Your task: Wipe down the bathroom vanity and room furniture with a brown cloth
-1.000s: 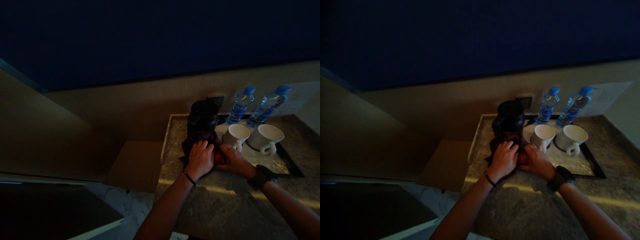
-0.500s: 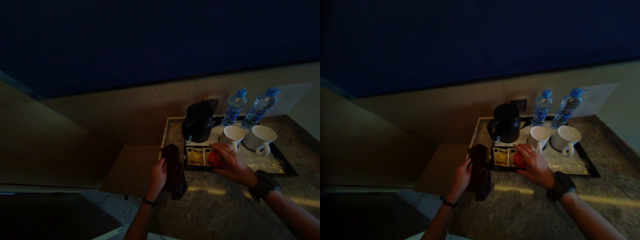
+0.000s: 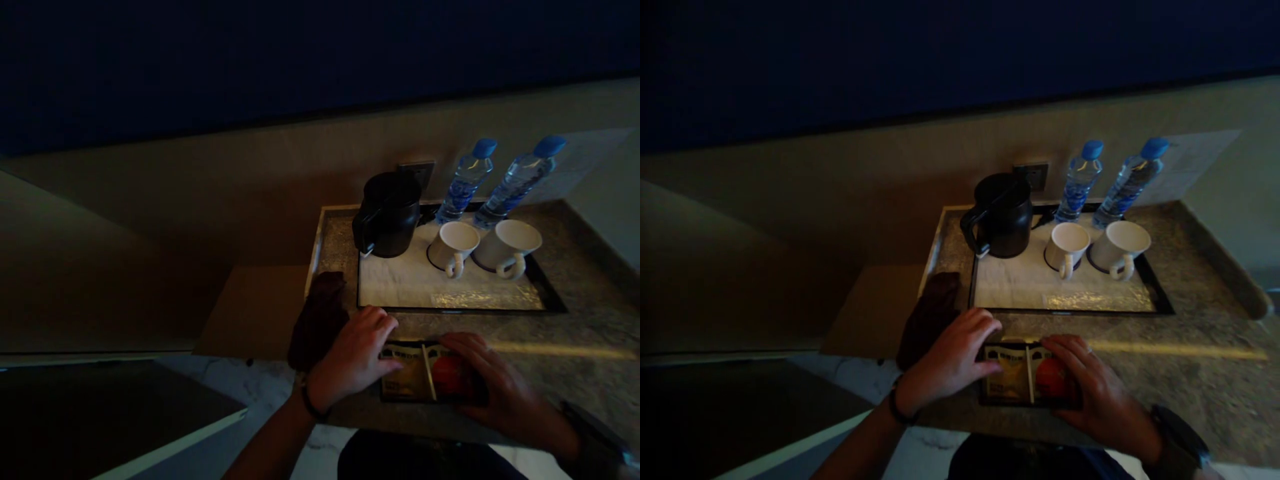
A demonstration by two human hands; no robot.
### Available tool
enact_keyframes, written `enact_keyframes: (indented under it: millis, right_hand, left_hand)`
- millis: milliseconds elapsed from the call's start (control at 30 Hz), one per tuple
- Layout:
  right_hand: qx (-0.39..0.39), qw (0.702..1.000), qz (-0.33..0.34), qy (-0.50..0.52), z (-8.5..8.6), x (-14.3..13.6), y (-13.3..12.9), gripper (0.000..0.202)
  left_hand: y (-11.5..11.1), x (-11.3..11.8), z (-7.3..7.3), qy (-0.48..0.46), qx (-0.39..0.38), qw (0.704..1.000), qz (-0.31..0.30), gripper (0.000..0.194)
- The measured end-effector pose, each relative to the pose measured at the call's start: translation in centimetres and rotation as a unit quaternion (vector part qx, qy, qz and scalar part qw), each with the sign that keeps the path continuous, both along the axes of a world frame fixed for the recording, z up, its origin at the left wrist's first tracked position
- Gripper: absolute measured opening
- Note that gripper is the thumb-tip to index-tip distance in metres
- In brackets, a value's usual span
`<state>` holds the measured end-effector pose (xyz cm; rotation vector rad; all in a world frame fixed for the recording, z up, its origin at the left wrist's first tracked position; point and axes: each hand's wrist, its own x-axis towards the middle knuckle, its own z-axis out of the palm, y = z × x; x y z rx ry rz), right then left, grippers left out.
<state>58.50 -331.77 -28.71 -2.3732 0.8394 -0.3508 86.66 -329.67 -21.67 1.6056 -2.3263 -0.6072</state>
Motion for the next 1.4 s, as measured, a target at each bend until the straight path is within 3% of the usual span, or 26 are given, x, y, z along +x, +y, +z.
enact_keyframes:
  millis: [100,167,233,300,400,500,600,667,767,833,900,967,1067,1133,1233,1333,1400]
  right_hand:
    - [0.007,1.0,0.017,-0.009,0.4,-0.5,0.2,0.087]
    - [-0.003,0.999,0.019,-0.025,1.0,-0.8,0.0,0.076]
    - [-0.03,0.998,-0.006,-0.047,1.3,-0.8,-0.4,0.057]
    - [-0.067,0.996,-0.027,-0.061,1.1,-0.6,-0.9,0.043]
    - [-0.11,0.992,-0.031,-0.044,0.5,0.1,-1.5,0.031]
    - [-0.174,0.984,-0.012,-0.036,0.3,0.6,-1.9,0.024]
    - [-0.224,0.973,0.011,-0.055,0.8,0.4,-2.4,0.021]
    - [-0.225,0.971,0.02,-0.074,1.2,0.2,-2.5,0.019]
    - [-0.216,0.97,0.044,-0.1,1.5,0.3,-2.6,0.017]
    - [-0.21,0.973,0.055,-0.078,1.4,0.6,-2.5,0.02]
    - [-0.203,0.976,0.063,-0.042,1.3,0.9,-2.3,0.026]
    - [-0.195,0.977,0.079,-0.024,1.2,1.1,-2.2,0.029]
    - [-0.195,0.975,0.102,-0.036,1.4,1.4,-2.2,0.027]
    - [-0.2,0.974,0.099,-0.046,1.5,1.6,-2.2,0.026]
    - [-0.205,0.973,0.092,-0.052,1.6,2.0,-2.2,0.025]
    - [-0.201,0.974,0.087,-0.05,1.5,2.5,-2.3,0.024]
    - [-0.183,0.979,0.077,-0.047,1.5,2.7,-2.3,0.025]
  left_hand:
    - [-0.4,-2.2,-2.4,-0.067,0.015,0.997,-0.037,0.017]
    - [-0.4,-2.6,-3.7,-0.087,0.012,0.995,-0.049,0.004]
    - [-0.2,-2.7,-4.0,-0.096,0.004,0.993,-0.066,0.015]
    - [0.1,-2.5,-3.5,-0.104,-0.013,0.991,-0.085,0.023]
    - [0.7,-1.7,-1.4,-0.055,-0.052,0.995,-0.069,0.026]
    - [1.7,0.7,1.3,0.044,-0.057,0.997,0.024,0.027]
    - [3.4,3.8,2.6,0.033,0.005,0.991,0.127,0.028]
    - [4.6,5.0,1.9,-0.022,0.074,0.986,0.148,0.027]
    - [6.0,4.3,-0.9,-0.094,0.163,0.974,0.124,0.027]
    - [6.6,2.9,-2.8,-0.142,0.176,0.966,0.127,0.026]
    - [6.9,1.6,-3.6,-0.18,0.151,0.962,0.14,0.025]
    - [7.1,1.3,-3.3,-0.192,0.084,0.965,0.16,0.026]
    - [7.1,2.7,-2.0,-0.185,-0.033,0.958,0.215,0.027]
    - [6.9,4.2,-1.8,-0.179,-0.044,0.962,0.201,0.036]
    - [6.0,6.2,-3.2,-0.166,0.003,0.977,0.136,0.06]
    - [4.7,7.7,-4.5,-0.151,0.008,0.979,0.139,0.045]
    - [3.7,8.6,-3.9,-0.133,-0.033,0.975,0.174,0.028]
